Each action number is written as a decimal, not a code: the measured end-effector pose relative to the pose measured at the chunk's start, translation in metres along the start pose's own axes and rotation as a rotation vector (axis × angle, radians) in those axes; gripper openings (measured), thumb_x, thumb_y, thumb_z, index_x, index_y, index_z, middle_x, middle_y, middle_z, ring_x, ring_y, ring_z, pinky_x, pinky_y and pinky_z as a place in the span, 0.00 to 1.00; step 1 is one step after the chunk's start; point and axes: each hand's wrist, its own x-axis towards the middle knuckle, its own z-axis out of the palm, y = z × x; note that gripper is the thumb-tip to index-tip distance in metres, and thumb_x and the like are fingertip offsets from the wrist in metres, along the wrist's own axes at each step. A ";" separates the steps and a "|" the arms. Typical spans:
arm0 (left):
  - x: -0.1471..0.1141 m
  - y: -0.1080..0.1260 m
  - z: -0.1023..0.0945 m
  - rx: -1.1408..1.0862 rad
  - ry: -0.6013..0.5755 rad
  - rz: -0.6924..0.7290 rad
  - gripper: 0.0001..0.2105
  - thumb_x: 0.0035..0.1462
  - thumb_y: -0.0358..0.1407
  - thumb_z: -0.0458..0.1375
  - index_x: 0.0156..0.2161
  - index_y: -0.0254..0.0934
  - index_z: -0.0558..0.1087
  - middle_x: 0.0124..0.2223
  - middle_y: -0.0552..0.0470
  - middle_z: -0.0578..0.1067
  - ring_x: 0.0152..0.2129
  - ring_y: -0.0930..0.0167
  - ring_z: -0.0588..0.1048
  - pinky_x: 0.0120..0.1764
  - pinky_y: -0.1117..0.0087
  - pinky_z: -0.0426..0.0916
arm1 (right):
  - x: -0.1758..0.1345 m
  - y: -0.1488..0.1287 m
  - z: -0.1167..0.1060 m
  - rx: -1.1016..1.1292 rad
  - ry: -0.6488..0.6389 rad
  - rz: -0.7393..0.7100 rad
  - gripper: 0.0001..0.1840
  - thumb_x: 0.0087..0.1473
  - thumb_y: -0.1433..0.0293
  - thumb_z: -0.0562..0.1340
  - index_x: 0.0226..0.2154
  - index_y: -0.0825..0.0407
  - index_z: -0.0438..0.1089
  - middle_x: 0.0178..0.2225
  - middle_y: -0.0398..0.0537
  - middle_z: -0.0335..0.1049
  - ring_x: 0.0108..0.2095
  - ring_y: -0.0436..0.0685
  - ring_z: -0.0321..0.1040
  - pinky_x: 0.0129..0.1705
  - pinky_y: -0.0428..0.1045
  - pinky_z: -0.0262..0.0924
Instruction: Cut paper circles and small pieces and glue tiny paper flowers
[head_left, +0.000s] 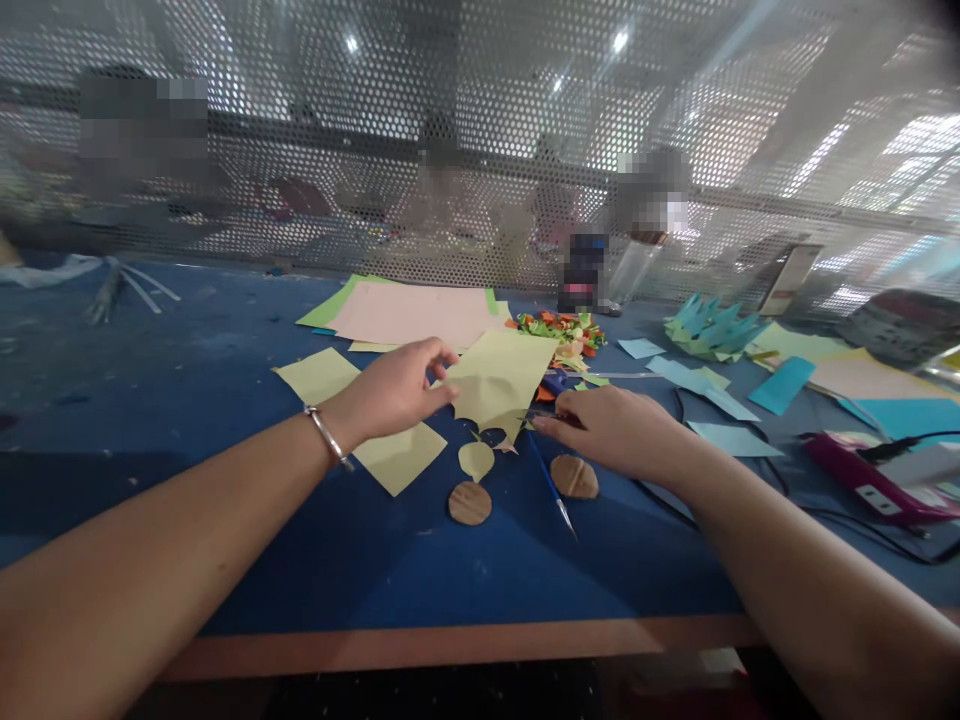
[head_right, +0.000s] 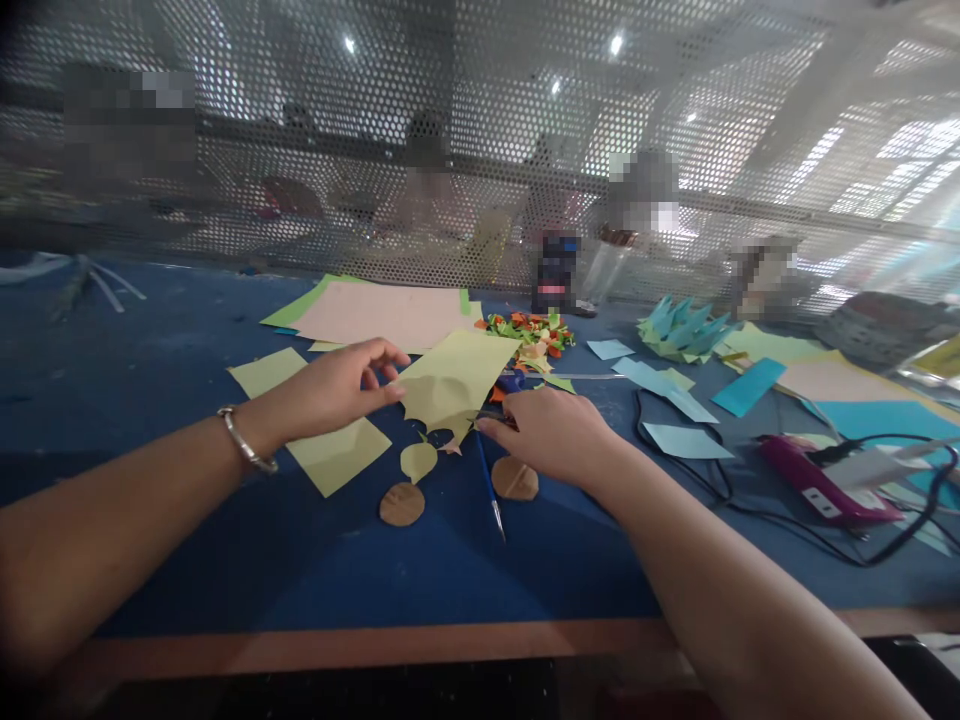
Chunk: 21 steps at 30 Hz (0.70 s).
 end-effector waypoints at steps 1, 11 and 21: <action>0.004 -0.007 0.000 0.008 0.071 -0.002 0.21 0.58 0.43 0.59 0.54 0.36 0.70 0.50 0.41 0.76 0.38 0.63 0.75 0.38 0.65 0.66 | 0.000 -0.001 0.000 0.011 -0.008 -0.010 0.27 0.62 0.47 0.53 0.27 0.49 0.70 0.28 0.52 0.74 0.28 0.60 0.68 0.25 0.50 0.44; 0.026 -0.022 0.020 -0.398 0.034 -0.087 0.32 0.47 0.34 0.68 0.59 0.31 0.68 0.39 0.43 0.80 0.33 0.62 0.79 0.34 0.64 0.71 | -0.004 -0.011 -0.006 -0.011 -0.088 -0.053 0.26 0.64 0.48 0.52 0.29 0.49 0.71 0.31 0.50 0.76 0.30 0.58 0.70 0.26 0.49 0.45; 0.037 -0.046 -0.024 -0.693 0.705 -0.205 0.24 0.45 0.22 0.62 0.50 0.36 0.68 0.33 0.52 0.75 0.25 0.72 0.74 0.27 0.72 0.68 | -0.005 -0.009 -0.008 -0.072 -0.079 -0.033 0.26 0.64 0.49 0.51 0.30 0.50 0.71 0.32 0.48 0.76 0.31 0.58 0.70 0.26 0.48 0.44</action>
